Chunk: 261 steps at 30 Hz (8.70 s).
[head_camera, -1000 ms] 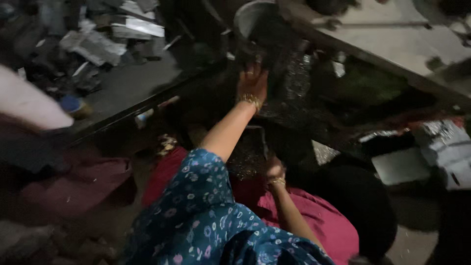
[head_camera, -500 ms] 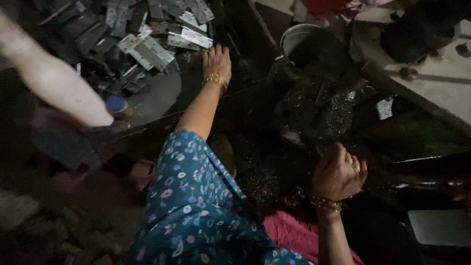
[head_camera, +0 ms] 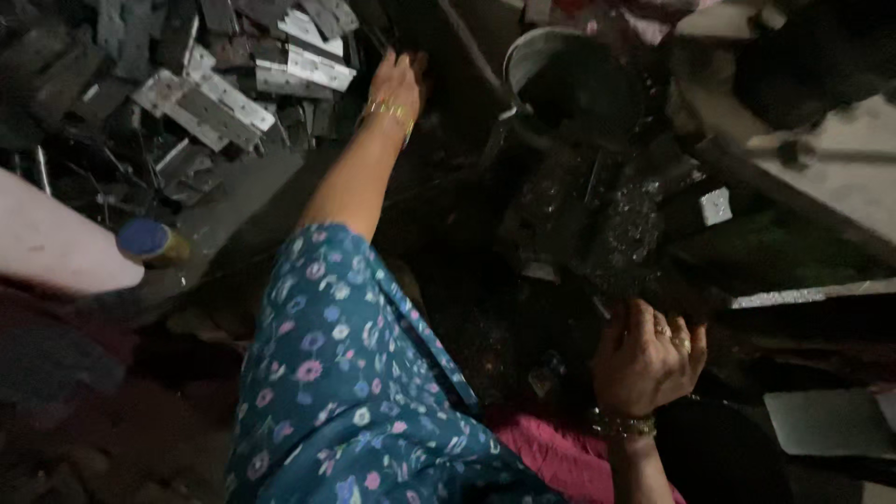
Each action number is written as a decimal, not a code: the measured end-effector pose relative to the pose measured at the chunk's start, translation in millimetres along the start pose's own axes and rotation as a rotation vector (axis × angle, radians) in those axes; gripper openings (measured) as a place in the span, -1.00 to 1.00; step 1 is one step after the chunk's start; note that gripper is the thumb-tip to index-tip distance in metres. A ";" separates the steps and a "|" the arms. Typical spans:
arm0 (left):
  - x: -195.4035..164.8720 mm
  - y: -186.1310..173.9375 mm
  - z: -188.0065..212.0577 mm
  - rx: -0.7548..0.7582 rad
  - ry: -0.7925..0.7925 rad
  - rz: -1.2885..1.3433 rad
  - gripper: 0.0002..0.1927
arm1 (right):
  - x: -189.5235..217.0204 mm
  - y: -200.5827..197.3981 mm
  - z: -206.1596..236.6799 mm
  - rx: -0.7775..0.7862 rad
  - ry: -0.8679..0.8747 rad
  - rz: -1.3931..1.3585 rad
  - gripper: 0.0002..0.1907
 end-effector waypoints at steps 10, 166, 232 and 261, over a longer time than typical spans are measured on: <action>-7.6 3.6 -6.5 0.281 0.142 -0.048 -0.64 | -2.2 1.7 -2.6 0.063 0.005 0.057 -0.87; -243.9 -153.1 69.3 -0.199 -0.045 0.700 -0.67 | -2.5 54.9 47.0 0.420 0.007 0.033 -0.85; -248.7 -150.4 12.9 -0.018 -0.150 0.512 -0.74 | -33.8 123.1 110.4 1.040 0.325 -0.218 -0.52; -210.3 -139.1 57.3 -0.401 -0.181 0.805 -0.69 | -27.3 123.6 150.5 0.935 0.455 -0.236 -0.63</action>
Point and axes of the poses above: each hand's wrist, its own z-axis away from the middle knuckle, its own y-axis out of the palm, x = y × z, the point moved 3 cm from there along -z, towards the middle knuckle, and after that the axes turned 8 degrees about y, right-handed, at the moved point
